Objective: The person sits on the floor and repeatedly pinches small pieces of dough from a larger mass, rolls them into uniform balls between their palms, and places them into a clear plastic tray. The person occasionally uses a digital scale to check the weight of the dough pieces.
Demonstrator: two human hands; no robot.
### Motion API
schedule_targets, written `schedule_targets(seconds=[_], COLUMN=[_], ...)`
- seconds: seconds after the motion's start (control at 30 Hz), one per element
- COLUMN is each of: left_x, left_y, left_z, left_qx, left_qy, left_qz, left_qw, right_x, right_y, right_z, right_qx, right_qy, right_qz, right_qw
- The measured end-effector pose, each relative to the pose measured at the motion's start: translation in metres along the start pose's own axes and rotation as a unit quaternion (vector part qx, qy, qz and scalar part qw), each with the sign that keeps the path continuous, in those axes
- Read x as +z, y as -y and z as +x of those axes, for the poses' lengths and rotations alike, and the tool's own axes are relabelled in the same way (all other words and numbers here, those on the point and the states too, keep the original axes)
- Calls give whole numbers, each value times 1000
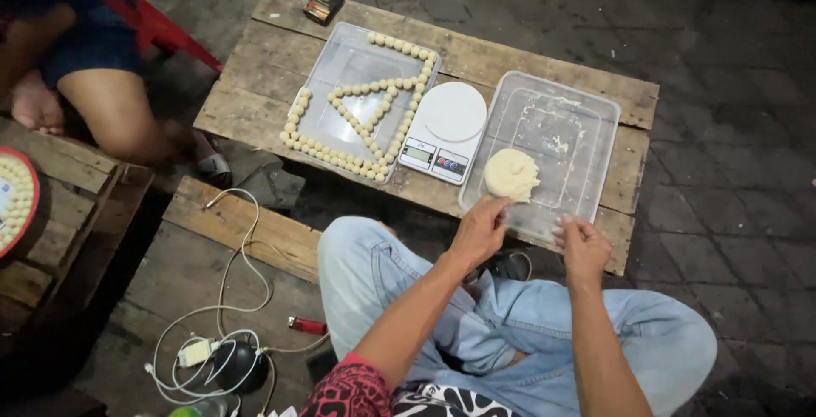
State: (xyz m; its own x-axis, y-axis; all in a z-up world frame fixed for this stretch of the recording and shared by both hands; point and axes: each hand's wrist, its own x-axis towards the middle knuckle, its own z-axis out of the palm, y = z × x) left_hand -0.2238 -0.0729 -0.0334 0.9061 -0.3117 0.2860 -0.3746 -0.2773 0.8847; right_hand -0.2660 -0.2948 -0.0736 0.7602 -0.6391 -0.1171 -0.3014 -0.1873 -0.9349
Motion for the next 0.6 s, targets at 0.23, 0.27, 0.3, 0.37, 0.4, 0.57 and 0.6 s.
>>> schedule_targets(seconds=[0.23,0.27,0.3,0.37,0.4,0.57,0.6], left_x=[27,32,34,39,32,16,12], left_y=[10,10,4,-9,-30,-81,-77], left_z=[-16,-17,-16,-14,-16,-18,-17], left_qx=[-83,-82,-81,-122,-122,-146,-147], left_qy=[7,-2,-1,-43,-41,-172,-169], left_qz=[32,26,26,-62,-62,-63,-61], left_qw=[996,996,996,990,990,972,973], right_x=[8,10,12,15,19,39,42], right_y=[15,19,27,44,47,65,65], right_z=[-45,-51,-57,-68,-70,-89,-90], right_qx=[36,36,36,-2,-1,-116,-113], right_qy=[15,21,19,9,8,-60,-61], right_qz=[87,67,67,-40,-40,-66,-65], right_qw=[995,997,997,999,999,989,990])
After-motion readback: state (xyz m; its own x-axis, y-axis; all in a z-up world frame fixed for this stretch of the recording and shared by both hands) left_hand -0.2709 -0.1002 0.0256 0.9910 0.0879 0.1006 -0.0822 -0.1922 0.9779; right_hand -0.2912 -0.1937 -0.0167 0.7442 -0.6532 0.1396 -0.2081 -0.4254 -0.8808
